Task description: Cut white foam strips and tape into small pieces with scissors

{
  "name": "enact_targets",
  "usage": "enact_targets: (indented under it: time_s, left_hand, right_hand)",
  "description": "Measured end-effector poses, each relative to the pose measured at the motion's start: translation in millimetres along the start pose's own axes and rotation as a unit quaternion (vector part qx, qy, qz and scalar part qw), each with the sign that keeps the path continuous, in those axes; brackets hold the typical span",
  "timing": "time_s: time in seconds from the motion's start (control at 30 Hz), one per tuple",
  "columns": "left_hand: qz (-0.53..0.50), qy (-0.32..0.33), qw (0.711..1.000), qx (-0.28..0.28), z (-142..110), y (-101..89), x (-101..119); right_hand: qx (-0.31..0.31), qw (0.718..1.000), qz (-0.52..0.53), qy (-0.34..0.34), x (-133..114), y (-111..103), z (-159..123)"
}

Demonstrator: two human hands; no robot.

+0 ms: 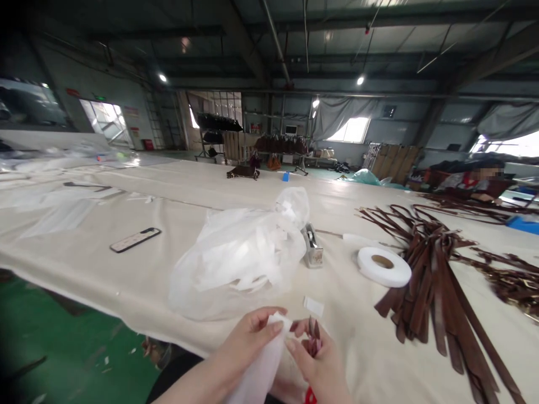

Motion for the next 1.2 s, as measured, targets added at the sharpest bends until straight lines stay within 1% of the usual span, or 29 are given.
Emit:
enact_targets:
  time_s: [0.1, 0.17, 0.23, 0.27, 0.3, 0.37, 0.43, 0.5, 0.57, 0.6, 0.63, 0.67, 0.73, 0.8, 0.87, 0.93, 1.1, 1.2]
  left_hand:
    - [-0.065, -0.056, 0.996, -0.018, -6, 11.5, -5]
    - [-0.070, -0.070, 0.994, -0.047, -6, 15.1, -6]
    - [-0.041, -0.065, 0.994, -0.080, -6, 14.7, -6]
    - [-0.013, -0.064, 0.992, -0.109, -7, 14.0, -7]
    - [0.019, -0.067, 0.986, -0.150, -9, 13.4, -9]
    - [0.086, -0.078, 0.962, -0.247, -13, 11.4, -12]
    - [0.135, -0.101, 0.927, -0.334, -19, 7.8, -16]
    - [0.154, -0.153, 0.895, -0.390, -24, 3.2, -17]
    - [0.155, -0.213, 0.859, -0.438, -29, -0.4, -17]
    - [0.149, -0.231, 0.846, -0.457, -32, -1.5, -17]
    - [0.139, -0.240, 0.840, -0.467, -33, -2.3, -17]
    - [0.123, -0.240, 0.841, -0.469, -32, -2.9, -18]
    - [0.084, -0.239, 0.857, -0.448, -29, -5.1, -23]
    - [0.055, -0.247, 0.872, -0.419, -23, -10.1, -33]
    - [0.052, -0.256, 0.876, -0.407, -18, -18.2, -43]
    - [0.064, -0.256, 0.877, -0.401, -13, -28.4, -48]
    - [0.099, -0.278, 0.881, -0.369, -7, -52.8, -42]
    - [0.113, -0.287, 0.872, -0.379, -8, -59.4, -40]
  right_hand:
    - [0.022, 1.000, -0.012, -0.007, 2, 7, -12]
    - [0.021, 1.000, -0.009, 0.019, 6, 7, -17]
    - [0.016, 0.997, 0.001, 0.072, 9, 5, -21]
    - [0.016, 0.995, 0.011, 0.095, 9, 3, -22]
    - [0.018, 0.994, 0.023, 0.109, 6, 0, -22]
    - [0.021, 0.992, 0.048, 0.117, -4, -3, -23]
    - [0.016, 0.990, 0.068, 0.126, -14, -6, -22]
    - [0.011, 0.987, 0.076, 0.141, -19, -7, -20]
    - [0.014, 0.986, 0.083, 0.147, -19, -9, -17]
    - [0.016, 0.985, 0.088, 0.146, -17, -9, -15]
    - [0.017, 0.985, 0.093, 0.146, -16, -10, -13]
    - [0.021, 0.984, 0.098, 0.145, -14, -10, -11]
    - [0.030, 0.984, 0.103, 0.146, -10, -11, -7]
    - [0.037, 0.983, 0.106, 0.144, -7, -11, -2]
    - [0.042, 0.984, 0.109, 0.134, -6, -11, 5]
    - [0.054, 0.984, 0.115, 0.122, -5, -12, 13]
    - [0.093, 0.978, 0.142, 0.124, -2, -16, 33]
    - [0.106, 0.976, 0.147, 0.120, -1, -20, 40]
Point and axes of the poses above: each hand's wrist, its own z-axis towards the middle knuckle, its own y-axis out of the palm, x = y × z, the point moved 4 cm from there along z, towards the middle knuckle, and after that the axes turned 15 degrees about x, right-handed, at the moved point
